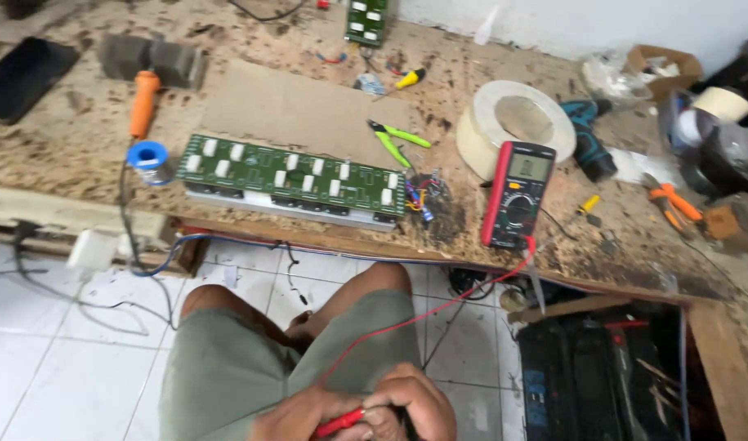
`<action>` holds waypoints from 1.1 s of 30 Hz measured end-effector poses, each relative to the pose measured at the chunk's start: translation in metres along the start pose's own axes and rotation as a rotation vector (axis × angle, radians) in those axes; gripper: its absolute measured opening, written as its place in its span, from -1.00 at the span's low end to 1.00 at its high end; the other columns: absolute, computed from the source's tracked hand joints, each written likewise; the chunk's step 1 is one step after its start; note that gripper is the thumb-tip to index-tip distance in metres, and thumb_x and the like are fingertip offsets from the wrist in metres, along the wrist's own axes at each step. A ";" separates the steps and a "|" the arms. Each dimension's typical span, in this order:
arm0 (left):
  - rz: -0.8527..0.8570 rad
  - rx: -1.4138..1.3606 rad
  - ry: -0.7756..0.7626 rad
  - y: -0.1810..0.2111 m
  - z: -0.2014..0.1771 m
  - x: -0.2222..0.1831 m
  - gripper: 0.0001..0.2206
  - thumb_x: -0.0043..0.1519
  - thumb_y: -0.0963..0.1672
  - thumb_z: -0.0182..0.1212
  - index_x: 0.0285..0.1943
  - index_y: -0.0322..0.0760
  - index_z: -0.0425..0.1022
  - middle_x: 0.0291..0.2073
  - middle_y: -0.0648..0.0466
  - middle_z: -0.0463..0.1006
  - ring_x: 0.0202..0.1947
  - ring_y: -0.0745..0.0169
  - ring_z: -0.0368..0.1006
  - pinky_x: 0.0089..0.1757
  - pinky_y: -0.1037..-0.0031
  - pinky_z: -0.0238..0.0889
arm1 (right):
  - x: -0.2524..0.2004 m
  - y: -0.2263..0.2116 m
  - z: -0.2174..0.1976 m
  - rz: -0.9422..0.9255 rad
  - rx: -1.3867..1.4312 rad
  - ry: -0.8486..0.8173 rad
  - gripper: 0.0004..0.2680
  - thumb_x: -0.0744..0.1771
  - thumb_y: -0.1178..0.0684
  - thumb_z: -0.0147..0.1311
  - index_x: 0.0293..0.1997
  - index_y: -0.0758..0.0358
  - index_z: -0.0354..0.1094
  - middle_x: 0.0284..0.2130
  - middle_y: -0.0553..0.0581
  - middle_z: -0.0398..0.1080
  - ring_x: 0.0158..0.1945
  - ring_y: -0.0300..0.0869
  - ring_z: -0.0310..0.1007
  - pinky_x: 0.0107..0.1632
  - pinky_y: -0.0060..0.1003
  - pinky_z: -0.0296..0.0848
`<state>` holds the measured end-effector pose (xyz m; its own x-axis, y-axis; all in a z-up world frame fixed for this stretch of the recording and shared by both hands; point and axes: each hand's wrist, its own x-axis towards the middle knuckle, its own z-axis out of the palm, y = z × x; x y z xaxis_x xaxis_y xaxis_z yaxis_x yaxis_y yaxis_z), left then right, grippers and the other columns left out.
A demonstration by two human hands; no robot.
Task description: Soldering components on a circuit board and testing connections with a multimeter.
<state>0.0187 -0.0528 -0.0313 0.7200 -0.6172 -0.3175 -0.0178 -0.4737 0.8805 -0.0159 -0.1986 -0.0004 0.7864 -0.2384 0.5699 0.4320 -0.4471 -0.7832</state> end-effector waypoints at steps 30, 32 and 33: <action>-0.218 -0.281 0.753 -0.006 -0.012 -0.041 -0.76 0.07 -0.05 0.40 -0.10 0.14 0.83 -0.62 0.27 0.88 -0.49 0.69 0.72 -0.29 0.76 0.47 | 0.013 0.052 -0.008 -0.129 -0.248 -0.586 -0.87 0.42 0.06 -0.04 -0.24 0.19 0.41 -0.41 0.06 0.46 -0.41 -0.04 0.37 -0.30 -0.17 0.33; -0.344 -0.377 0.748 -0.006 -0.015 -0.042 -0.76 0.08 -0.07 0.40 -0.11 0.04 0.87 -0.60 0.17 0.87 -0.46 0.56 0.74 -0.26 0.71 0.47 | -0.014 0.102 -0.017 -0.103 -0.407 -0.743 -0.94 0.34 0.09 -0.01 -0.21 0.16 0.38 -0.35 0.05 0.46 -0.35 0.00 0.32 -0.31 -0.09 0.30; -0.476 -0.473 0.747 -0.006 -0.017 -0.042 -0.76 0.09 -0.09 0.40 -0.12 -0.07 0.90 -0.58 0.08 0.85 -0.43 0.43 0.75 -0.23 0.66 0.46 | -0.027 0.127 -0.021 -0.073 -0.562 -0.903 -0.90 0.27 0.11 0.03 -0.17 0.14 0.34 -0.30 0.04 0.46 -0.30 0.04 0.26 -0.31 0.00 0.28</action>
<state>0.0009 -0.0135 -0.0169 0.8341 0.2006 -0.5139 0.5462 -0.1699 0.8202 0.0088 -0.2676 -0.1101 0.9024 0.4296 0.0348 0.4071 -0.8232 -0.3956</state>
